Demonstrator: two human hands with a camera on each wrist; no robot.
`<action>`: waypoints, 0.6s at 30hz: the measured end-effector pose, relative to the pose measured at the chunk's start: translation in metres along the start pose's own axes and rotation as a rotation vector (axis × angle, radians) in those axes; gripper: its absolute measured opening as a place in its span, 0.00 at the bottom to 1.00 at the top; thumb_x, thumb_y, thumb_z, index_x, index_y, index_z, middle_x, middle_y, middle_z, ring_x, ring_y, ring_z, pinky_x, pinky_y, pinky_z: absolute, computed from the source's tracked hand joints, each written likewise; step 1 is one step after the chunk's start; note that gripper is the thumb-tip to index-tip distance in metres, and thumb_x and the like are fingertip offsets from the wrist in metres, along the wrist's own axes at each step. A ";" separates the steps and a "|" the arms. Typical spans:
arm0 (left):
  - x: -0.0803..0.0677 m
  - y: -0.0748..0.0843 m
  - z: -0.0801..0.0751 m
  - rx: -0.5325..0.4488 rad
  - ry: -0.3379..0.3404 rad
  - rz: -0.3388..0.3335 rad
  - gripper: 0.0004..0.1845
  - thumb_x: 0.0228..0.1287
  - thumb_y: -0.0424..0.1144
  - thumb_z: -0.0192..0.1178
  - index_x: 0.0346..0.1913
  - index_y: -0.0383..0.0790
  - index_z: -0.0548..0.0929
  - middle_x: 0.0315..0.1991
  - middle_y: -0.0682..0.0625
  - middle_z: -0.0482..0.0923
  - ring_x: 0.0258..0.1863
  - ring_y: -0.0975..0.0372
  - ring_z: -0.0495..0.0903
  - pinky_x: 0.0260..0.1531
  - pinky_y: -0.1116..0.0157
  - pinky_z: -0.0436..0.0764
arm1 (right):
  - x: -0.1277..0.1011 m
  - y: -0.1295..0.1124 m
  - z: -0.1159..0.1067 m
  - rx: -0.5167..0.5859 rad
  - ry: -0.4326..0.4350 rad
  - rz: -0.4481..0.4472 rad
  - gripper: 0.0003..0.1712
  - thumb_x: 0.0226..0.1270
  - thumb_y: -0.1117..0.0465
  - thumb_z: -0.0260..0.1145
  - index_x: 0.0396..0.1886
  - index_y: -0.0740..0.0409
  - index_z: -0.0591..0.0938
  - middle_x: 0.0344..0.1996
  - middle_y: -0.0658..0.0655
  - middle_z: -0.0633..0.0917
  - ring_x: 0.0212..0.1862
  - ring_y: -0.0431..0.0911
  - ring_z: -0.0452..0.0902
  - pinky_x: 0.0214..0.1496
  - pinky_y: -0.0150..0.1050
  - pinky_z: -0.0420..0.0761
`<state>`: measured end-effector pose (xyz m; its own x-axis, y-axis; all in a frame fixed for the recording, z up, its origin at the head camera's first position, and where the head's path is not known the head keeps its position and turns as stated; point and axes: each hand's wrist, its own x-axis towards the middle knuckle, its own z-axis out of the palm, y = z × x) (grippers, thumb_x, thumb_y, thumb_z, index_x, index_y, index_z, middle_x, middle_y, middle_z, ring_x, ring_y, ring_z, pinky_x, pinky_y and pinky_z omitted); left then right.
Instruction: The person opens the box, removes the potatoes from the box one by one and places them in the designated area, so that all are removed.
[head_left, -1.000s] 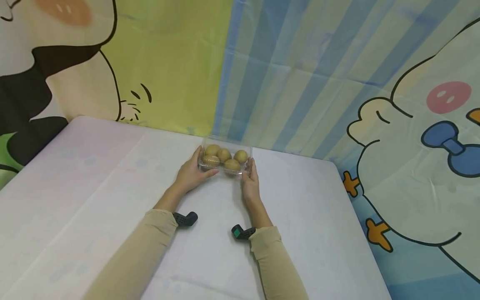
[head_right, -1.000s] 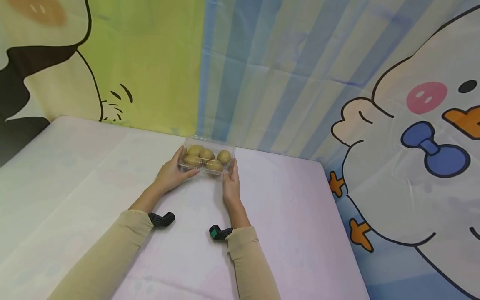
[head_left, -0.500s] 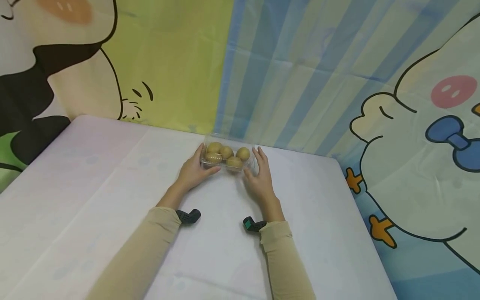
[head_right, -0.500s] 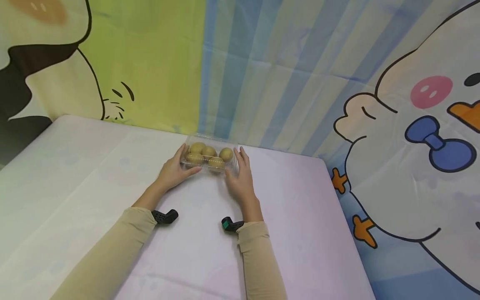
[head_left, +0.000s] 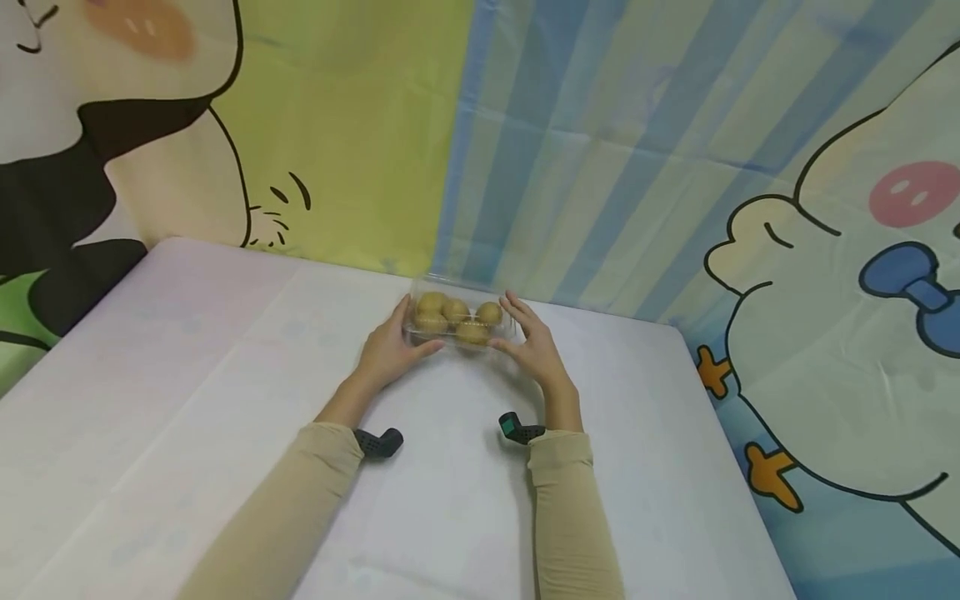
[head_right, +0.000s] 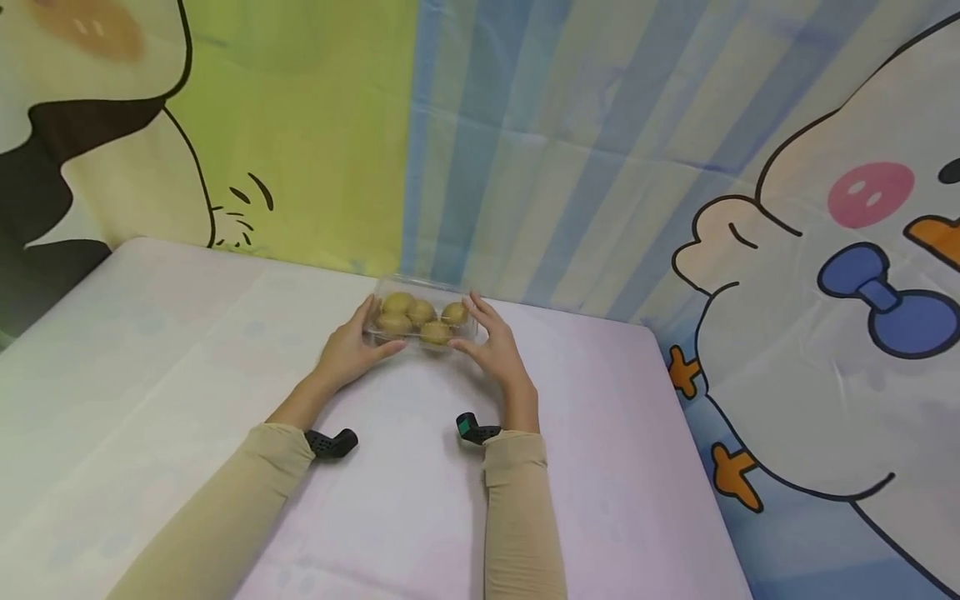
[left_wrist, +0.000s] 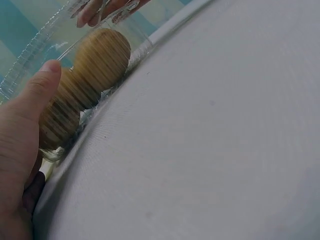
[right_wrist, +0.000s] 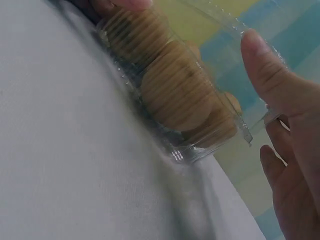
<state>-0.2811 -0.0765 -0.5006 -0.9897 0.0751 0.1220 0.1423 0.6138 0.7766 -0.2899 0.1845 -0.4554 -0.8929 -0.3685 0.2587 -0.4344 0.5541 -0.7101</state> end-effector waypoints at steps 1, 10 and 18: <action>-0.001 0.000 0.000 -0.002 0.001 0.001 0.60 0.40 0.73 0.58 0.71 0.50 0.40 0.69 0.43 0.54 0.63 0.43 0.60 0.61 0.47 0.62 | 0.000 -0.001 0.000 0.027 0.003 0.017 0.45 0.51 0.52 0.68 0.69 0.48 0.58 0.70 0.46 0.54 0.71 0.45 0.47 0.70 0.47 0.56; 0.000 0.001 0.002 -0.026 0.015 0.034 0.60 0.40 0.73 0.57 0.71 0.48 0.41 0.69 0.43 0.55 0.64 0.44 0.60 0.62 0.48 0.62 | 0.000 0.004 0.004 0.087 0.064 0.015 0.43 0.52 0.53 0.68 0.67 0.51 0.61 0.69 0.43 0.56 0.70 0.41 0.49 0.70 0.41 0.55; 0.000 0.000 0.001 -0.016 0.011 0.002 0.61 0.39 0.74 0.56 0.71 0.47 0.40 0.69 0.42 0.52 0.64 0.44 0.60 0.61 0.49 0.63 | 0.002 0.007 0.015 -0.122 0.156 -0.141 0.40 0.57 0.42 0.55 0.66 0.57 0.62 0.69 0.56 0.58 0.69 0.50 0.54 0.68 0.49 0.60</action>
<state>-0.2811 -0.0758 -0.5016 -0.9892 0.0678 0.1301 0.1446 0.6007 0.7863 -0.2929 0.1763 -0.4698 -0.8257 -0.3343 0.4544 -0.5588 0.5945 -0.5781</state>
